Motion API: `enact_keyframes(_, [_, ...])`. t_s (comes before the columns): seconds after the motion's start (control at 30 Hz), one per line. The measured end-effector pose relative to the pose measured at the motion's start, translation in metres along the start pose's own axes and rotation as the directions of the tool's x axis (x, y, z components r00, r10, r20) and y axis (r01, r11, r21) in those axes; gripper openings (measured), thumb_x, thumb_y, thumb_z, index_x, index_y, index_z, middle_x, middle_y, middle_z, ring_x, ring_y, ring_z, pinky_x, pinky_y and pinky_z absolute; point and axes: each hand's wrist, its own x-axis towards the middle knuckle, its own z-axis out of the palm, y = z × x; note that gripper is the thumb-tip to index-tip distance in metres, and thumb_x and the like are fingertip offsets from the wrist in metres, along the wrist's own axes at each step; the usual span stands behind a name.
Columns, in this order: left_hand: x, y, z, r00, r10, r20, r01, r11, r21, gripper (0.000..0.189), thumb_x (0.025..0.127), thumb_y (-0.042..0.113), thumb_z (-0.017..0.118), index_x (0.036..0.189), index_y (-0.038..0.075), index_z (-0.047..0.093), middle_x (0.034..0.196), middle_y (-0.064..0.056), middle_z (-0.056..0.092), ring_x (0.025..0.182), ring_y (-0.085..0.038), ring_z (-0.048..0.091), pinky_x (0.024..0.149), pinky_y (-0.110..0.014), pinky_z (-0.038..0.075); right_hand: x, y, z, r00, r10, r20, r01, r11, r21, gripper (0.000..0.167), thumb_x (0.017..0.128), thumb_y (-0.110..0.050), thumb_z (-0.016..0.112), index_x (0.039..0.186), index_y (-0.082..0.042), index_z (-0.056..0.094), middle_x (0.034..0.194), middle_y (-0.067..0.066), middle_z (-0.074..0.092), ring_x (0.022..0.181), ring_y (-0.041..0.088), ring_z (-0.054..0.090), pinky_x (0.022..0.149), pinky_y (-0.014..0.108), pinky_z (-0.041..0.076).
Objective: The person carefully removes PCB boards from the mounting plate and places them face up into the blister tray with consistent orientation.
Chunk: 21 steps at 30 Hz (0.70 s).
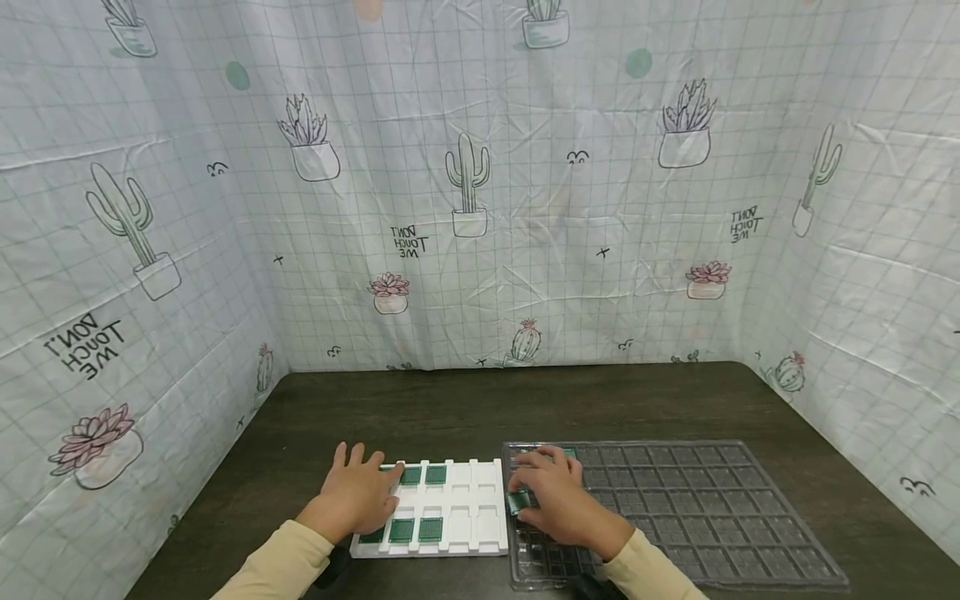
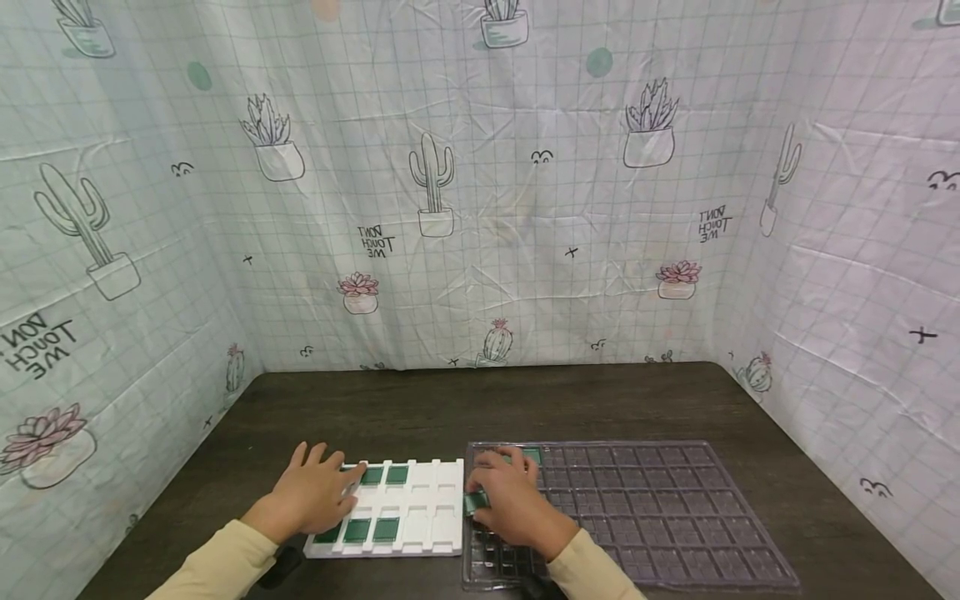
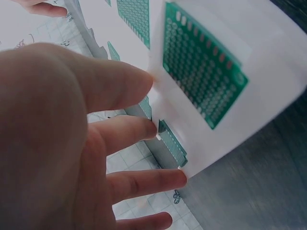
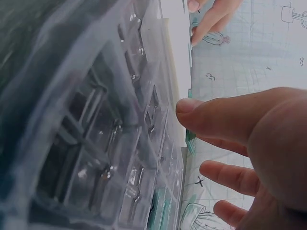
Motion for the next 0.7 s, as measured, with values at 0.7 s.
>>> enact_keyframes(0.7, [0.0, -0.001, 0.001, 1.0, 0.005, -0.005, -0.005, 1.0, -0.001, 0.049, 0.094, 0.039, 0.06, 0.139, 0.019, 0.055, 0.142, -0.014, 0.052, 0.138, -0.048, 0.036, 0.114, -0.069, 0.018, -0.003, 0.012, -0.006, 0.997, 0.056, -0.043, -0.057, 0.998, -0.002, 0.02, 0.08, -0.014, 0.08, 0.094, -0.022, 0.069, 0.138, 0.011, 0.054, 0.133, 0.043, 0.033, 0.095, 0.067, 0.025])
